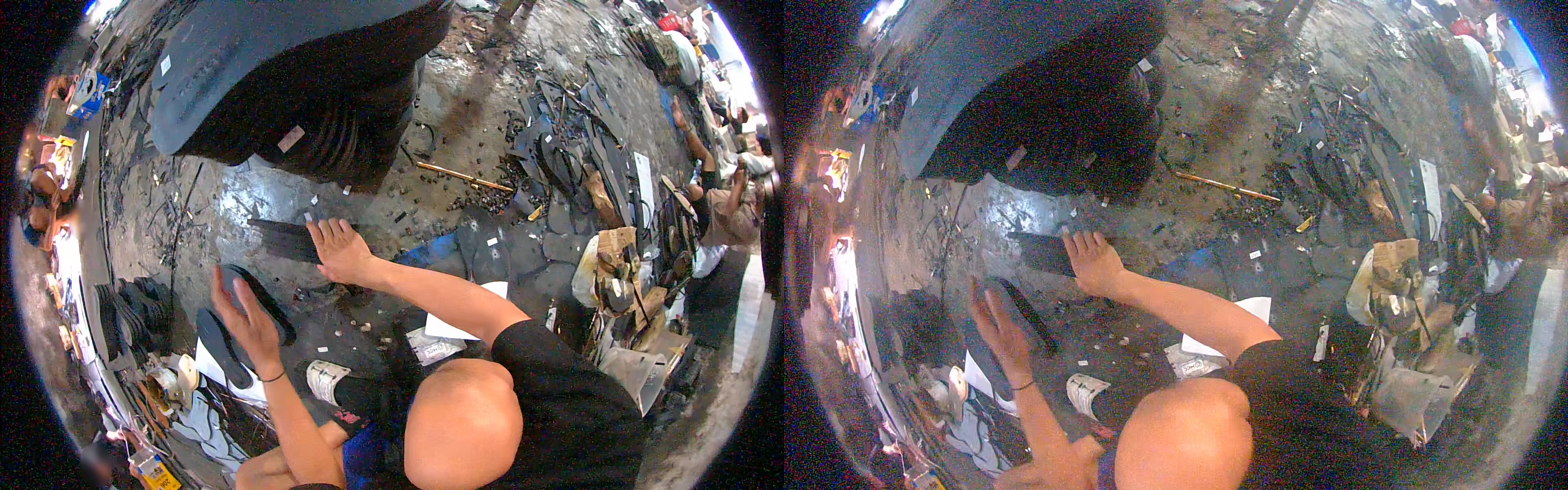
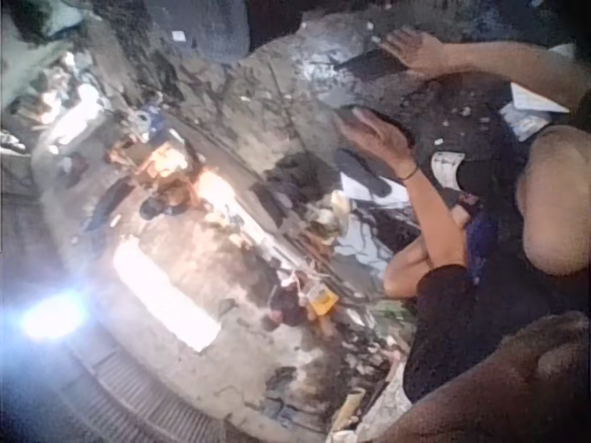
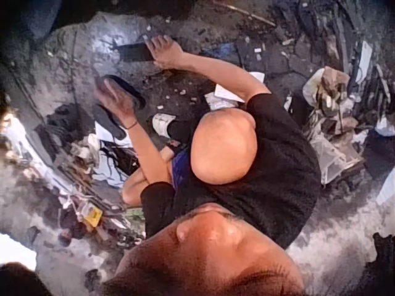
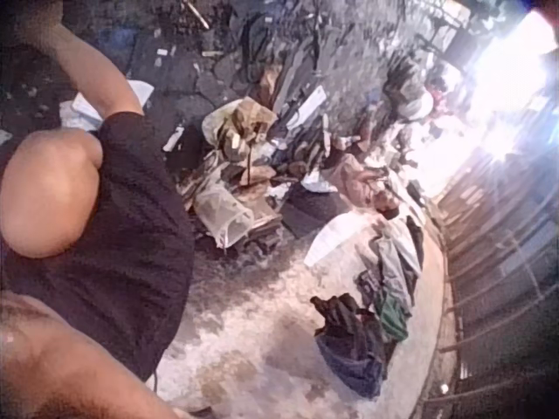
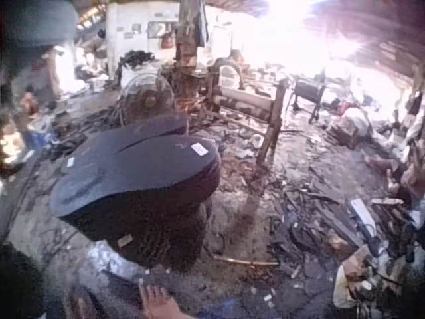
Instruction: The person sits on the floor and repeatedly picks up black shoe insoles, applies small white labels to them, and stacks the labeled insoles. The person handles the insoles one at a time and places the finished items into a growing pile.
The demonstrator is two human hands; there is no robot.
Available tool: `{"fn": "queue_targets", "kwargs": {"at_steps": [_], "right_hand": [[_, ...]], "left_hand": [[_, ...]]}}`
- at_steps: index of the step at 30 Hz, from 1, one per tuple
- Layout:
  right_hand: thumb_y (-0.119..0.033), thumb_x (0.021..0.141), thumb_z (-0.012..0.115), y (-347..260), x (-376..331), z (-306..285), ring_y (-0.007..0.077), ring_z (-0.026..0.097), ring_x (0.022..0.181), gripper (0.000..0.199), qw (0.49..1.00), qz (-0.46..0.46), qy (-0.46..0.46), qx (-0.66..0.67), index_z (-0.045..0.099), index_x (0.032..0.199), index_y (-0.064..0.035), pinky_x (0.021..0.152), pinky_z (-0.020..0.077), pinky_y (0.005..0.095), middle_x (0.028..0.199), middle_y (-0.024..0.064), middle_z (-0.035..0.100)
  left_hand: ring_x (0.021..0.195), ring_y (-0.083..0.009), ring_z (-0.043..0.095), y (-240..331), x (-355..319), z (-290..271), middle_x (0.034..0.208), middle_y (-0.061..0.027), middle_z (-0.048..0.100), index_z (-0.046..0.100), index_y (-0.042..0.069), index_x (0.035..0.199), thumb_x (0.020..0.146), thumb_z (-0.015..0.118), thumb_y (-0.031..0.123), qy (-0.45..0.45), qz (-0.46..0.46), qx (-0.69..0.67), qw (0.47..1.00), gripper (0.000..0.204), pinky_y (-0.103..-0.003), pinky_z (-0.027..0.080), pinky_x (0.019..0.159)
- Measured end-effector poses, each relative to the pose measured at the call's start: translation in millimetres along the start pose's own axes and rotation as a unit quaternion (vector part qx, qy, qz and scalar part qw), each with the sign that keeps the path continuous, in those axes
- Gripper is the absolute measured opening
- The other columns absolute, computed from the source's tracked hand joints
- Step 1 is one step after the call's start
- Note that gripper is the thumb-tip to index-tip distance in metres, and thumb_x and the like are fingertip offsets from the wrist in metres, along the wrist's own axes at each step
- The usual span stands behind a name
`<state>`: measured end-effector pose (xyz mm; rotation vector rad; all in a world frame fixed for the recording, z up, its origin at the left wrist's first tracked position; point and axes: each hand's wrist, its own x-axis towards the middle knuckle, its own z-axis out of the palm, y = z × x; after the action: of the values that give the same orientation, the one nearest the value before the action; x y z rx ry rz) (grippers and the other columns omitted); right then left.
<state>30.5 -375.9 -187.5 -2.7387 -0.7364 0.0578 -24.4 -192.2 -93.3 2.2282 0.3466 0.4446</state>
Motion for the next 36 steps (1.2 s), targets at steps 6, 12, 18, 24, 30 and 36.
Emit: {"fn": "queue_targets", "kwargs": {"at_steps": [6, 12, 18, 24, 30, 36], "right_hand": [[-0.045, 0.079, 0.078, 5.6, 8.6, 14.7, 0.0407, 0.051, 0.122, 0.089, 0.908, -0.131, 0.164, 0.363, 0.039, 0.146, -0.0029, 0.105, 0.0392, 0.0527, 0.130, 0.0189, 0.054], [-0.049, 0.080, 0.077, -7.2, 14.7, 3.5, 0.0337, 0.052, 0.120, 0.092, 0.995, -0.043, -0.091, -0.025, 0.038, 0.146, 0.0009, 0.100, 0.0418, 0.0475, 0.132, 0.0193, 0.052], [-0.060, 0.080, 0.076, -11.4, 42.1, 27.0, 0.0417, 0.047, 0.127, 0.105, 0.989, 0.017, -0.122, 0.080, 0.033, 0.147, 0.0085, 0.105, 0.0398, 0.0521, 0.134, 0.0244, 0.047], [-0.061, 0.067, 0.088, -46.1, 214.7, 55.8, 0.0332, 0.054, 0.131, 0.117, 0.839, 0.237, -0.153, 0.465, 0.039, 0.144, 0.0120, 0.110, 0.0430, 0.0446, 0.142, 0.0273, 0.053], [-0.050, 0.073, 0.089, -48.9, 260.7, 76.9, 0.0363, 0.055, 0.127, 0.104, 0.888, 0.285, -0.076, 0.354, 0.040, 0.141, 0.0111, 0.105, 0.0455, 0.0441, 0.140, 0.0243, 0.052], [-0.031, 0.081, 0.081, -72.3, 196.7, 46.4, 0.0401, 0.048, 0.123, 0.076, 0.943, 0.008, 0.184, 0.278, 0.042, 0.137, 0.0022, 0.106, 0.0393, 0.0489, 0.129, 0.0236, 0.051]], "left_hand": [[0.151, -0.0438, 0.024, 57.7, 34.7, 3.3, 0.160, -0.0229, 0.035, 0.045, -0.001, 0.148, 0.103, 0.053, 0.017, -0.156, 0.142, 0.232, 0.950, 0.049, -0.050, 0.023, 0.122], [0.148, -0.0413, 0.033, -8.8, 12.8, -2.1, 0.154, -0.0240, 0.043, 0.046, -0.003, 0.146, 0.106, 0.051, 0.018, -0.032, 0.046, 0.094, 0.994, 0.046, -0.046, 0.029, 0.120], [0.132, -0.0398, 0.049, -78.4, -48.6, -27.9, 0.141, -0.0236, 0.054, 0.049, -0.005, 0.140, 0.102, 0.058, 0.019, 0.038, -0.116, 0.073, 0.990, 0.046, -0.045, 0.038, 0.112], [0.133, -0.0420, 0.047, -119.7, -77.2, -21.3, 0.142, -0.0252, 0.052, 0.046, -0.001, 0.142, 0.091, 0.071, 0.029, 0.025, -0.159, 0.136, 0.978, 0.064, -0.049, 0.037, 0.112], [0.138, -0.0444, 0.037, -130.9, -81.4, -0.6, 0.153, -0.0253, 0.036, 0.047, 0.009, 0.143, 0.079, 0.081, 0.032, -0.030, -0.208, 0.203, 0.956, 0.076, -0.054, 0.034, 0.112], [0.134, -0.0428, 0.042, -141.0, -77.5, 4.7, 0.145, -0.0219, 0.043, 0.045, 0.014, 0.139, 0.073, 0.084, 0.027, -0.024, -0.240, 0.196, 0.950, 0.078, -0.053, 0.036, 0.109]]}}
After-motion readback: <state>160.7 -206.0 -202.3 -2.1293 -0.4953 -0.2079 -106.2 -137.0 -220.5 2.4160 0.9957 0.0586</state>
